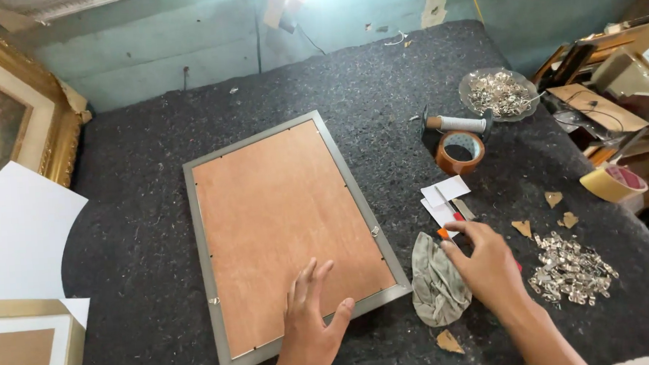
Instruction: Securing the back of a picture frame by pressing down metal tabs with a screwdriver, then flipping the frame to remove protective plastic film from the front.
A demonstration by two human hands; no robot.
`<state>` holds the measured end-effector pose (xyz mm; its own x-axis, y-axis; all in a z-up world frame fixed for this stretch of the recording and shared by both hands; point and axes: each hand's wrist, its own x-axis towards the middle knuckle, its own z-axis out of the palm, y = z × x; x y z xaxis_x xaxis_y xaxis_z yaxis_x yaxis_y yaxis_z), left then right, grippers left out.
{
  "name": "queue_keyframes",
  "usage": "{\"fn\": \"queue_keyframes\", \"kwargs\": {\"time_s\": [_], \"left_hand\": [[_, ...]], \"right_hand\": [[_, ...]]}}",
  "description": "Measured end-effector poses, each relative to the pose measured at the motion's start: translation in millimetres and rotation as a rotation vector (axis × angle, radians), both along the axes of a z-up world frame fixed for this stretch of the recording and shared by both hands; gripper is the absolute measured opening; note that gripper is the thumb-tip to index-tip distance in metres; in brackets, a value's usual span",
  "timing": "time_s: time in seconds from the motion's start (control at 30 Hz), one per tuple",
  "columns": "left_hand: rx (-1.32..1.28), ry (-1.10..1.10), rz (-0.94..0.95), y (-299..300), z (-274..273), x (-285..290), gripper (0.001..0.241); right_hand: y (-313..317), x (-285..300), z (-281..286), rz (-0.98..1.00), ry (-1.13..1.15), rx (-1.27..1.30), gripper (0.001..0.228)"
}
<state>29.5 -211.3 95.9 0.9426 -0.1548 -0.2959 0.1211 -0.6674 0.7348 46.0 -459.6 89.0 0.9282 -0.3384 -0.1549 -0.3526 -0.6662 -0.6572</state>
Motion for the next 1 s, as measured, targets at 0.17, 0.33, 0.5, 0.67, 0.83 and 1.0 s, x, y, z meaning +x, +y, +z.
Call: {"fn": "queue_keyframes", "kwargs": {"time_s": [0.17,0.33,0.5,0.67,0.83,1.0], "left_hand": [[-0.073,0.144,0.092,-15,10,3,0.057],[-0.049,0.195,0.145,-20,3,10,0.056],[0.294,0.468,0.021,-31,13,20,0.068],[0.429,0.546,-0.116,-57,22,22,0.072],[0.409,0.364,0.025,-70,11,32,0.072],[0.137,0.391,0.239,-80,63,75,0.095]], "right_hand": [[28,18,14,0.006,0.136,0.423,0.038],[49,39,-33,0.197,0.293,0.423,0.046],[68,37,-33,0.327,0.220,0.456,0.050],[55,54,-13,-0.134,0.335,0.822,0.048],[50,54,-39,-0.282,0.408,1.223,0.050],[65,37,21,0.016,0.331,1.155,0.040]]}}
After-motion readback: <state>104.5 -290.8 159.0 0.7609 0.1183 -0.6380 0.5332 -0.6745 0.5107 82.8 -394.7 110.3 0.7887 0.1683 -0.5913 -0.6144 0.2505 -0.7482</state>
